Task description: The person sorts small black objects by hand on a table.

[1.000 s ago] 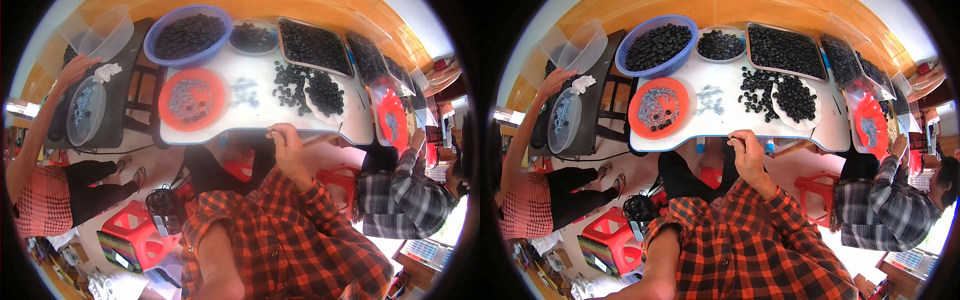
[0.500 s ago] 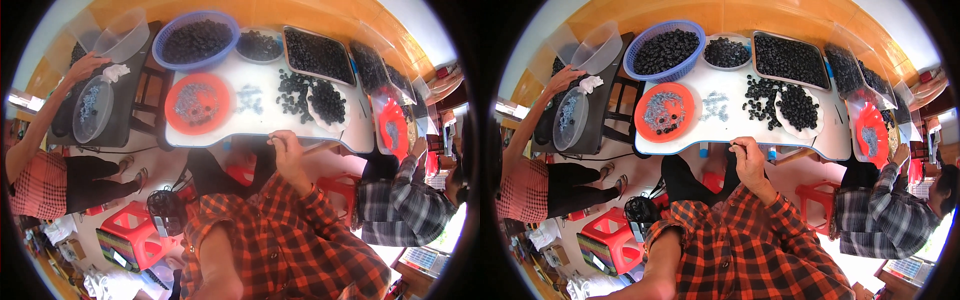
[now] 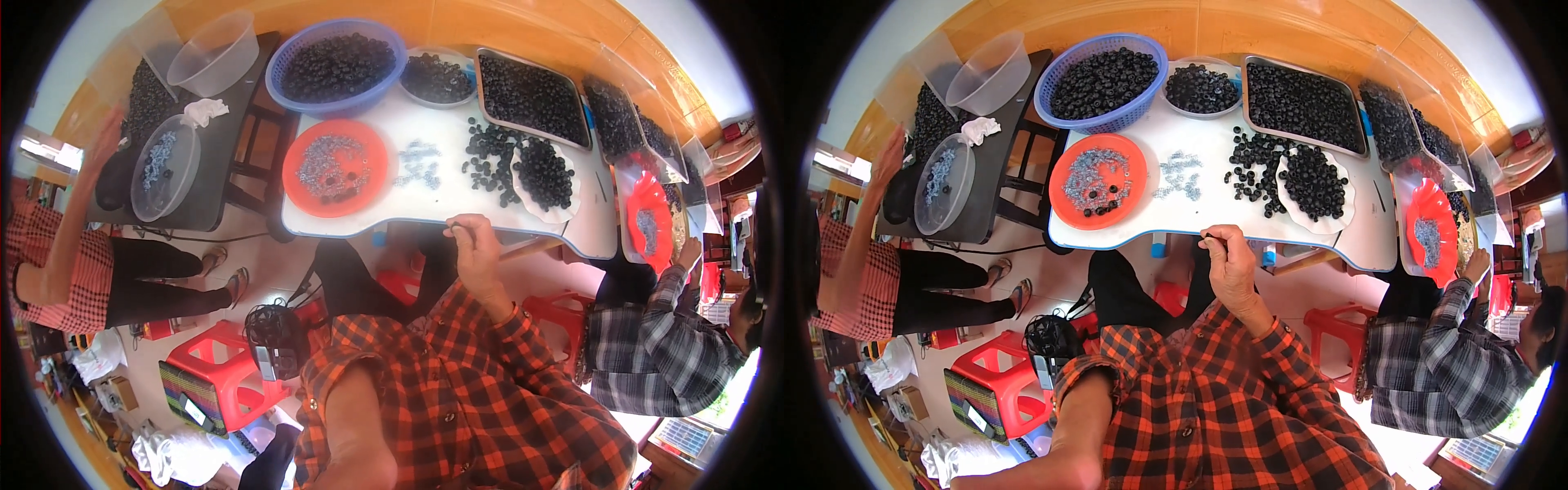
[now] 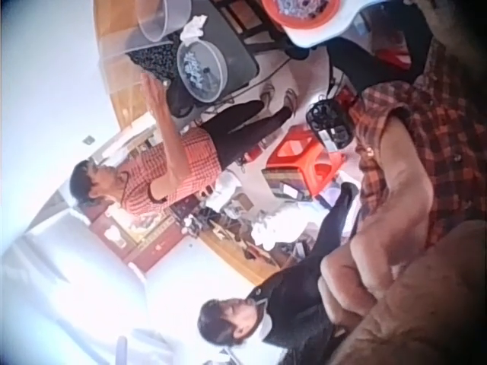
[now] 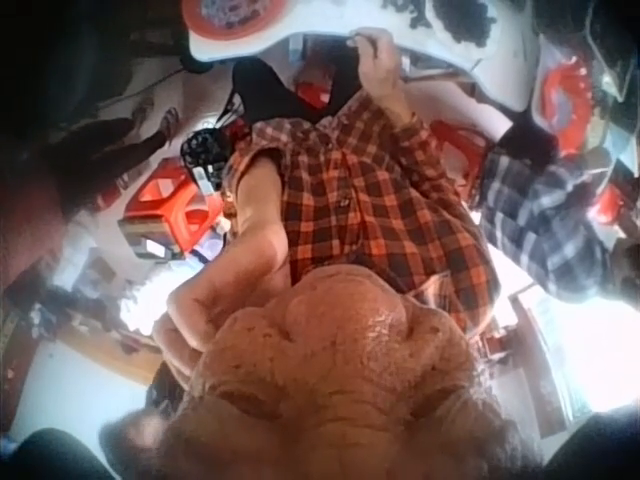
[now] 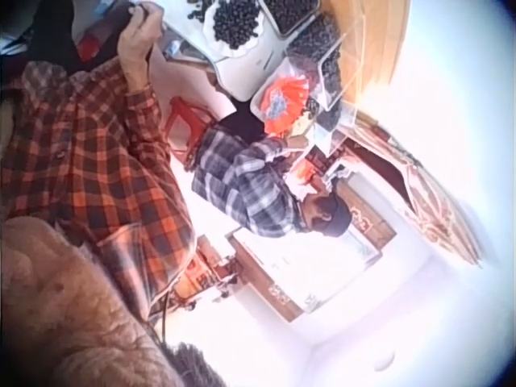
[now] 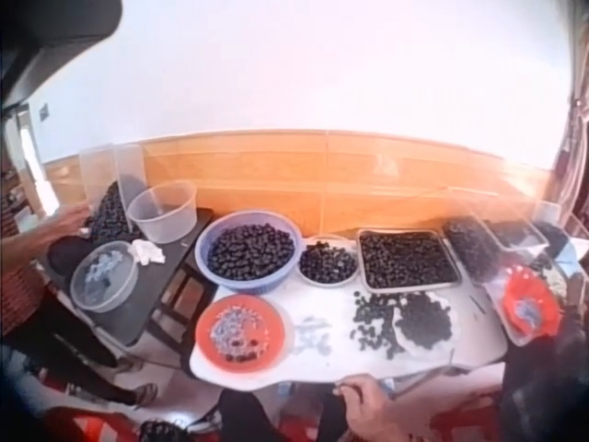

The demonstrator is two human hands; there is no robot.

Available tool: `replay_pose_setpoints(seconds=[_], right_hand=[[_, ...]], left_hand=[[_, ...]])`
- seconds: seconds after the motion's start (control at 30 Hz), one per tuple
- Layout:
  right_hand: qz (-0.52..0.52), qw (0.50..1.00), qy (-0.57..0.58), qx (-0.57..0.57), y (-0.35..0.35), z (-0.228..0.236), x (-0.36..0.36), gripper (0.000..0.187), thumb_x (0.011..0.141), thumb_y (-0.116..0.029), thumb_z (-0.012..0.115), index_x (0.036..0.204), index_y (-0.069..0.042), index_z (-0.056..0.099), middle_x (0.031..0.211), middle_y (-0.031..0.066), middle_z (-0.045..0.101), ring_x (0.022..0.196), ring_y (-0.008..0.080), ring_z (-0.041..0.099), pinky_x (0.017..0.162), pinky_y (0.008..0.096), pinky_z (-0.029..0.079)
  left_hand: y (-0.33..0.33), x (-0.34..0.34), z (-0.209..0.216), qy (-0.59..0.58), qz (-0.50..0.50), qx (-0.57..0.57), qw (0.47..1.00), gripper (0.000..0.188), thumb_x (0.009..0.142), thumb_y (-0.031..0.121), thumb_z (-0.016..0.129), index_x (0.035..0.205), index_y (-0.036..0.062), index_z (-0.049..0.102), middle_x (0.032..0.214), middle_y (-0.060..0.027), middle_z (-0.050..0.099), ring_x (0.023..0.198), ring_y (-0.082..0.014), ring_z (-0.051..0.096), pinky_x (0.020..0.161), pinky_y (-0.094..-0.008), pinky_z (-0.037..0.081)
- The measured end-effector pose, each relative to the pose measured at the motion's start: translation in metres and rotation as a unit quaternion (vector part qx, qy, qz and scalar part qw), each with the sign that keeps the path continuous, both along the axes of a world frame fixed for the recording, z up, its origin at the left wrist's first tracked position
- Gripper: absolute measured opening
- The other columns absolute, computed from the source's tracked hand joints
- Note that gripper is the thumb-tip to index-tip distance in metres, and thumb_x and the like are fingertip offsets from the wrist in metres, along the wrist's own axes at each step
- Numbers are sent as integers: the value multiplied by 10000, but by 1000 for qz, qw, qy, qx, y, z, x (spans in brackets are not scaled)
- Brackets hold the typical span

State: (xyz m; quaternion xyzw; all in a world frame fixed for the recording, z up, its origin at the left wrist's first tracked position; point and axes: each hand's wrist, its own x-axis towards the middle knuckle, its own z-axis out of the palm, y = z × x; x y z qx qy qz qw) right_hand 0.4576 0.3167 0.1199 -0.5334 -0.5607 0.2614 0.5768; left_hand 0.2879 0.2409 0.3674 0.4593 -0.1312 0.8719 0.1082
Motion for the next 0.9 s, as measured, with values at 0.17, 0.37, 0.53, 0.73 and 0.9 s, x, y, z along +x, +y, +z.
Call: replay_pose_setpoints(seconds=[0.17, 0.37, 0.53, 0.73, 0.9], right_hand=[[4, 1000, -15, 12, 3, 2, -1, 47, 944, 14, 552, 991, 9, 551, 909, 93, 639, 775, 171, 673, 689, 262, 531], [12, 1000, 1, 2, 2, 3, -3, 55, 944, 18, 550, 998, 14, 545, 912, 96, 637, 775, 171, 672, 696, 265, 527], [15, 1000, -8, 22, 3, 4, 0, 62, 944, 15, 552, 1004, 16, 538, 918, 96, 636, 777, 172, 674, 695, 260, 530], [36, 999, 2, -6, -2, 7, -1, 94, 951, 44, 499, 1035, 15, 531, 967, 98, 626, 827, 155, 645, 767, 264, 518], [16, 999, -16, 32, -4, 10, -2, 61, 946, 11, 554, 1006, 11, 539, 922, 97, 639, 783, 170, 679, 694, 260, 534]], left_hand=[[-3, -6, -7, -10, -69, 62, 996, 180, 918, -43, 495, 1075, 37, 531, 1081, -54, 526, 1045, -153, 495, 902, -285, 395], [6, -5, -5, -2, -40, 90, 995, 171, 876, 4, 602, 1047, 20, 601, 1070, -71, 567, 1040, -191, 519, 901, -298, 413], [1, 9, 0, -22, -431, 217, 876, 241, 956, -79, 349, 1064, 52, 520, 1066, -39, 528, 1047, -109, 483, 902, -237, 368], [-12, -2, -6, 0, -146, 97, 985, 187, 1010, -22, 338, 1139, -10, 472, 1135, -128, 517, 1157, -108, 450, 1002, -246, 348], [-10, -6, -6, 26, -63, 77, 995, 152, 921, 57, 578, 1070, 53, 611, 1058, -34, 578, 1036, -171, 520, 926, -283, 384]])
